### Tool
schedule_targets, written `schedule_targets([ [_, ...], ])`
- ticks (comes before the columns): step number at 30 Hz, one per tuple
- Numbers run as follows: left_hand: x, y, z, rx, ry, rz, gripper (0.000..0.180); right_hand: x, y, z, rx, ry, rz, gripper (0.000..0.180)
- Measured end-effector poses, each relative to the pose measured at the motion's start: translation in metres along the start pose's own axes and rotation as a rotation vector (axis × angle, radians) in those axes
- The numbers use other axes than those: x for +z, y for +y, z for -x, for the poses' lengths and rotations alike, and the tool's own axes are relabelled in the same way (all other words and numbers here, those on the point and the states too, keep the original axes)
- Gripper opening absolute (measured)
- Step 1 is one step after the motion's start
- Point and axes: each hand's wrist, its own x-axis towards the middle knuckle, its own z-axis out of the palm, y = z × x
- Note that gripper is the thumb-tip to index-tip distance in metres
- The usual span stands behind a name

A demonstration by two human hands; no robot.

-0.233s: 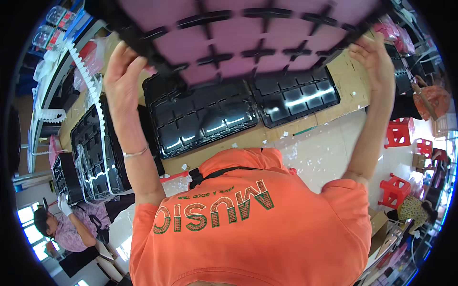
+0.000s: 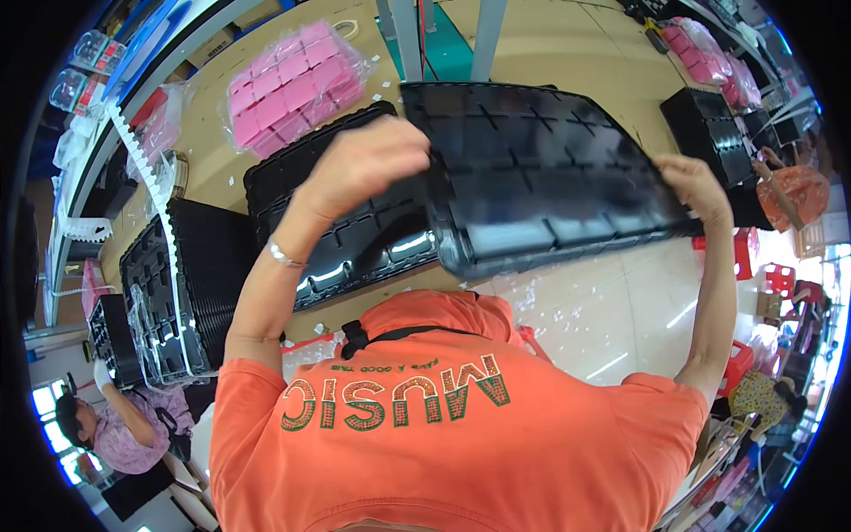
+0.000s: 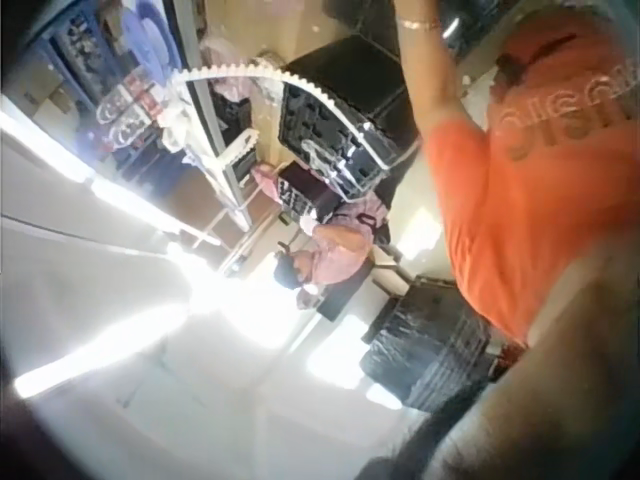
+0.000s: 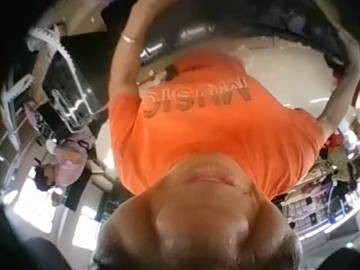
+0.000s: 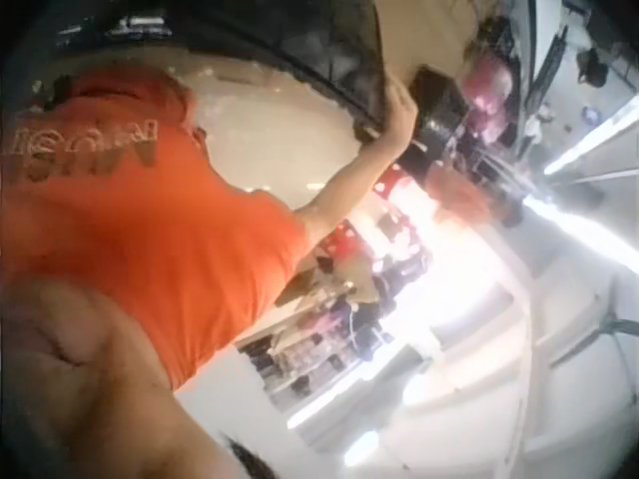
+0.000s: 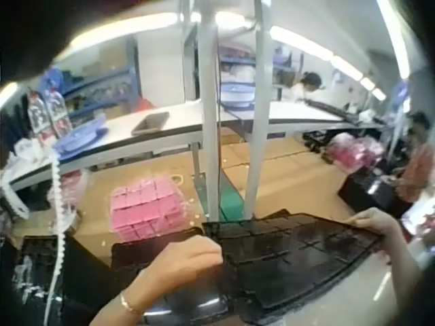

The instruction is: The person attaches white clips to black trays and layers pink sheets inside them by hand, working in a factory environment.

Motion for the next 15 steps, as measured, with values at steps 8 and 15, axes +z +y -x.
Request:
schedule_targets([
  [8, 0.160, -0.008, 0.031, 0.159, -0.569, -0.156, 0.008, 0.067, 0.137, -0.134, -0.153, 0.277, -0.265, 0.058],
  [15, 0.187, -0.009, 0.031, -0.077, -0.798, -0.209, 0.008, 0.091, 0.140, -0.191, -0.123, 0.337, -0.105, 0.055],
])
